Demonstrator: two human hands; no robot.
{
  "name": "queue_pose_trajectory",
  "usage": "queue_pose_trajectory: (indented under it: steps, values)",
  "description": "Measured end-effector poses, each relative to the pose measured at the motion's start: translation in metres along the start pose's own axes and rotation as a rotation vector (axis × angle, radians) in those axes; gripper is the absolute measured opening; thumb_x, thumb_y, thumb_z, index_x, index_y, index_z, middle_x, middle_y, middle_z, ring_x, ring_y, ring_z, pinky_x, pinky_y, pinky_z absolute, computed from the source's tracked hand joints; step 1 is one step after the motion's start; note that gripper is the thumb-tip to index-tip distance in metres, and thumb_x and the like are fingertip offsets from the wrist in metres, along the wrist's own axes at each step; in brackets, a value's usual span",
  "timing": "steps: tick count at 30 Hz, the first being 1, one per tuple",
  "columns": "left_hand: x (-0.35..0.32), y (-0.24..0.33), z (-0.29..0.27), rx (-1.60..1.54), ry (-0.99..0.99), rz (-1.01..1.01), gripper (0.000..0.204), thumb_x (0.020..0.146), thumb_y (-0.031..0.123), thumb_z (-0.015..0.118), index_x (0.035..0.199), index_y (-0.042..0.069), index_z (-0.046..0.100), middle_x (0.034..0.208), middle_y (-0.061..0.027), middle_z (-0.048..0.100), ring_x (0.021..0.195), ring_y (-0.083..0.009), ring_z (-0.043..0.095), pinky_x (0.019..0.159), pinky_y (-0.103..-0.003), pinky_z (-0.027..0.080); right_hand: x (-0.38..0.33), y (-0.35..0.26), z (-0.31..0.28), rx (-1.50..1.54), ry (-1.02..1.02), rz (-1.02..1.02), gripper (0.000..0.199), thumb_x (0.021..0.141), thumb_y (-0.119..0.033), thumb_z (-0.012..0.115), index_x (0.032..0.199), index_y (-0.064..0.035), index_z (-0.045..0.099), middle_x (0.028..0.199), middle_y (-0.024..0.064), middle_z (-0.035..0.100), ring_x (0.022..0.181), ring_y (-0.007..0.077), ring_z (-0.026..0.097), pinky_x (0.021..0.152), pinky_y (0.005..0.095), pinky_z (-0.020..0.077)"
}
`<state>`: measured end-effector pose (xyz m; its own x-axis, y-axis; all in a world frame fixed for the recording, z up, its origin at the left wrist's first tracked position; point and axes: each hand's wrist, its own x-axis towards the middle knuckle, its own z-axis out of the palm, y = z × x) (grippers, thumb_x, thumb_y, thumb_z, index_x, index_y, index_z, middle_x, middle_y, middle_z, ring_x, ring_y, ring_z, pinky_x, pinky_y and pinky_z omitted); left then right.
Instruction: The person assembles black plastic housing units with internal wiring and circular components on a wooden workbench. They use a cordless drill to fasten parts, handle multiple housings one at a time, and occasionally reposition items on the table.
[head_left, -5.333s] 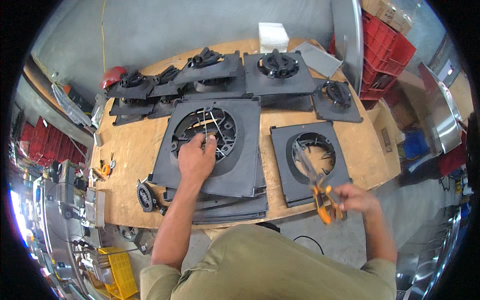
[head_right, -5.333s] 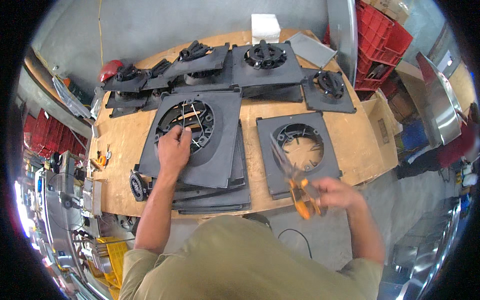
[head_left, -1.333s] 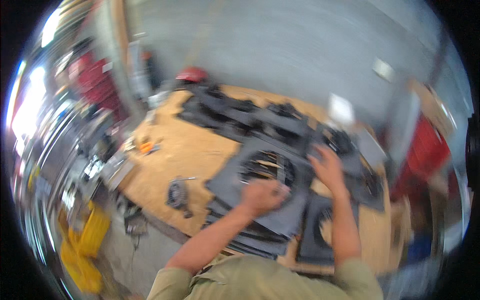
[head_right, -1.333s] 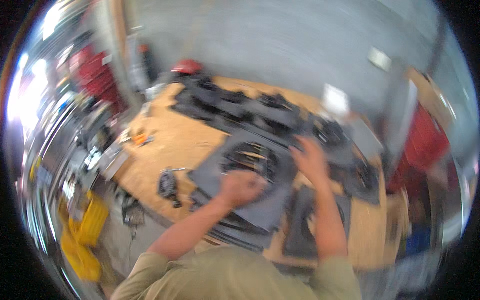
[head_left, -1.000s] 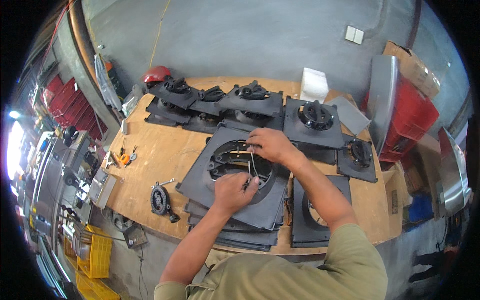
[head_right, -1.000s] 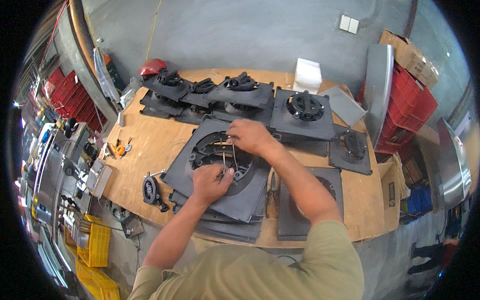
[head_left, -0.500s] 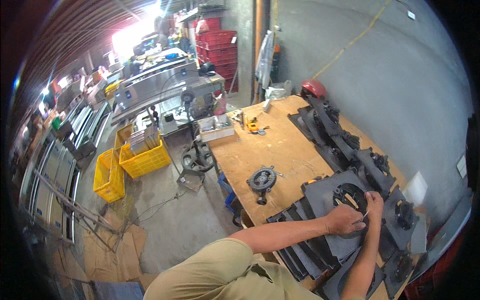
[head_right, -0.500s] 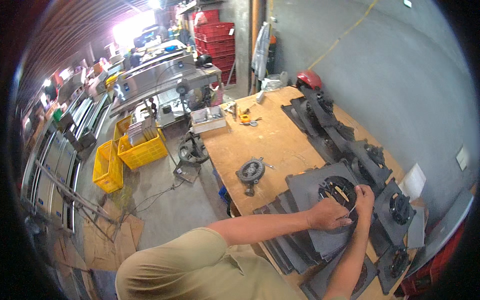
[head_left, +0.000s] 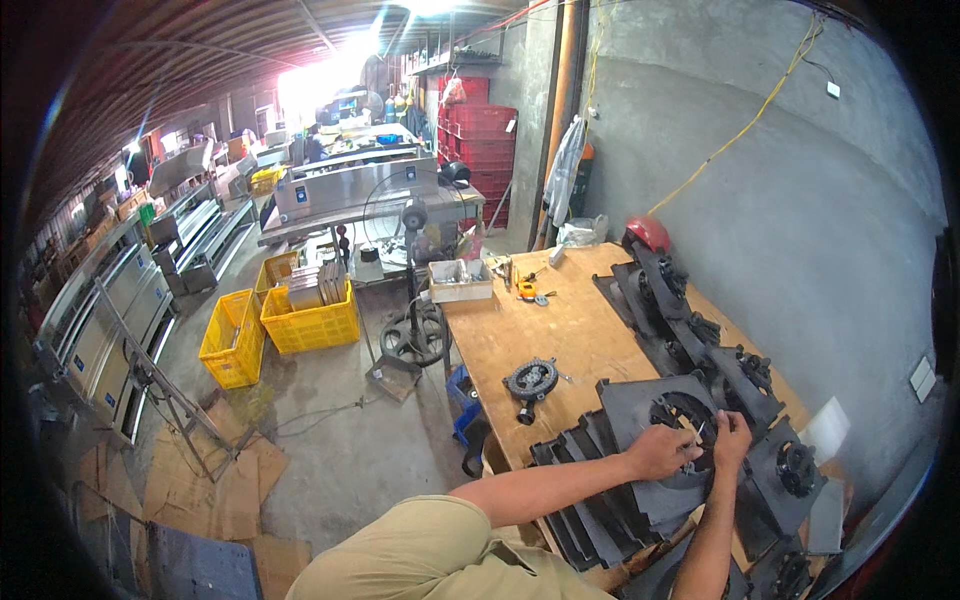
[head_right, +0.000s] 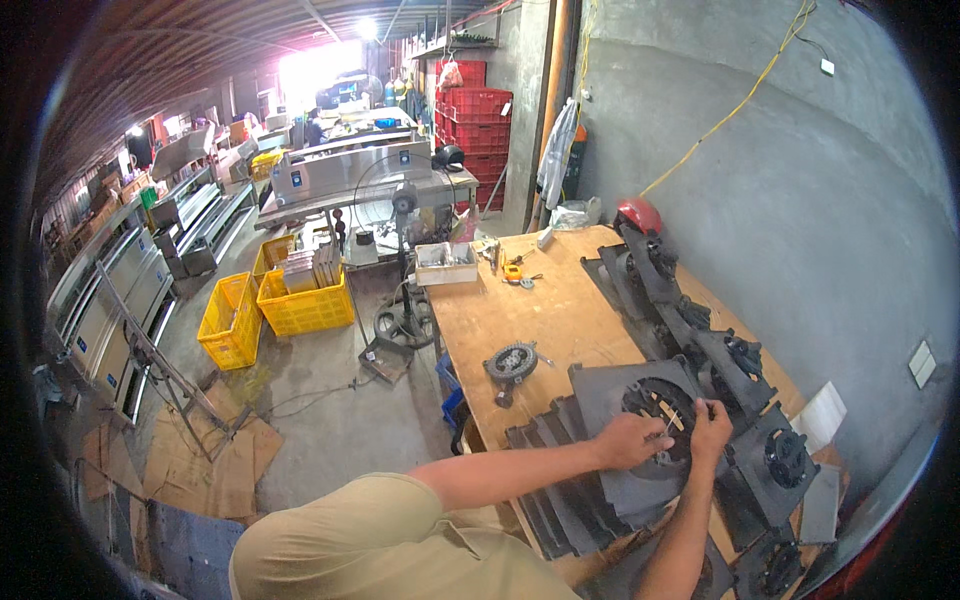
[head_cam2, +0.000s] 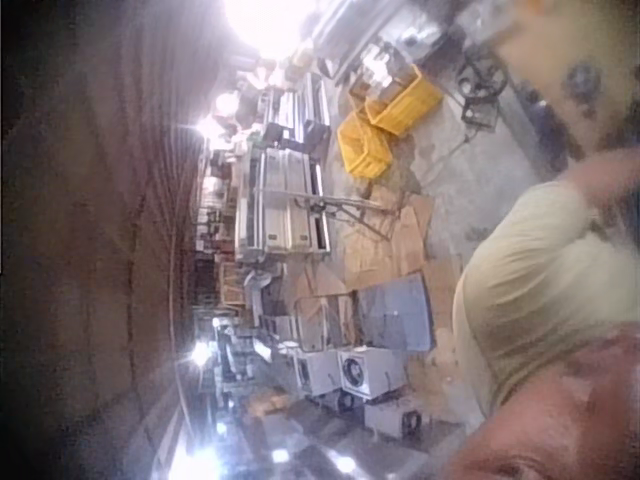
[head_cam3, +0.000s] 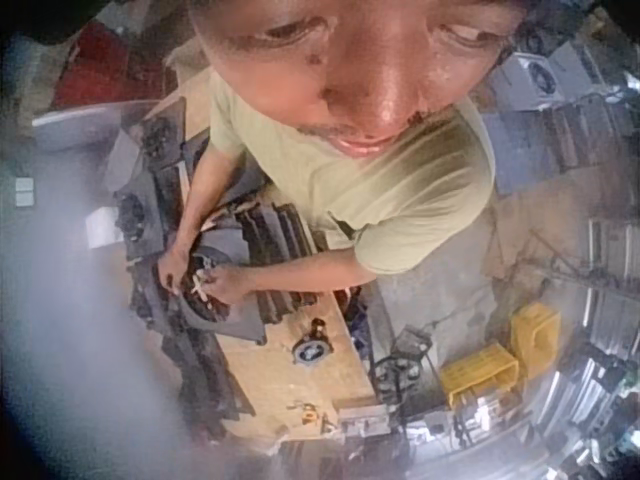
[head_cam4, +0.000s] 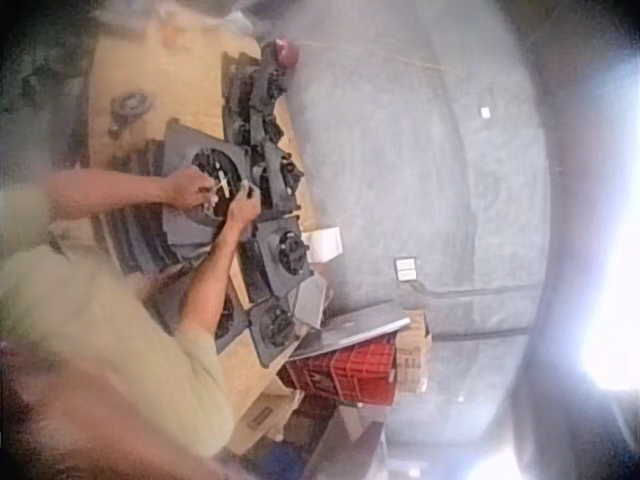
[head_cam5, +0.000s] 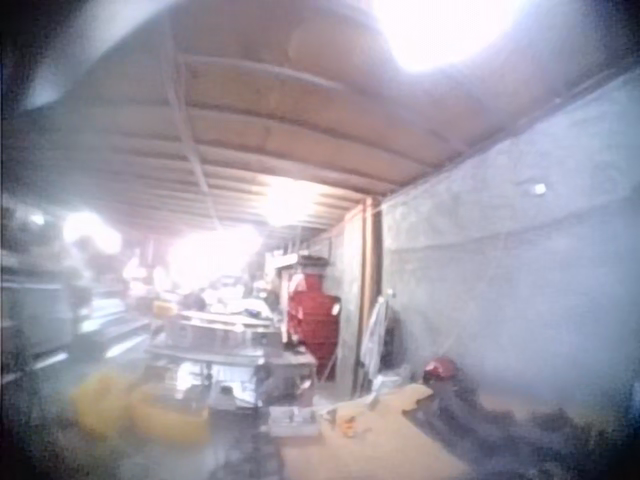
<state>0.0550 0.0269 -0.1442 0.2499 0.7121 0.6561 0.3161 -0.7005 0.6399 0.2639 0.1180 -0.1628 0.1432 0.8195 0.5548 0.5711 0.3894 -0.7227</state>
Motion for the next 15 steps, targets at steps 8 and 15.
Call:
queue_pose_trajectory:
  steps: [8, 15]
  values:
    - [-0.003, 0.018, -0.009, -0.004, -0.008, 0.006, 0.044, 0.094, 0.045, 0.057, 0.082, 0.003, 0.060, 0.071, -0.0204, 0.060, 0.073, -0.0417, 0.061, 0.063, -0.046, 0.046, 0.023, 0.003, 0.000, -0.421, -0.143, 0.130, 0.027, 0.085, -0.028, 0.071, 0.091, -0.0016, 0.069, 0.086, 0.0186, 0.069, 0.080, 0.0362, 0.065, 0.073, 0.0432, 0.0486]
    - [-0.004, 0.042, -0.013, 0.019, 0.021, -0.021, 0.042, 0.093, 0.045, 0.060, 0.083, 0.004, 0.063, 0.073, -0.0183, 0.061, 0.072, -0.0376, 0.064, 0.061, -0.044, 0.046, 0.017, 0.001, 0.007, -0.327, -0.172, 0.101, 0.025, 0.089, -0.027, 0.066, 0.100, -0.0047, 0.068, 0.098, 0.0184, 0.070, 0.094, 0.0378, 0.066, 0.080, 0.0446, 0.0498]
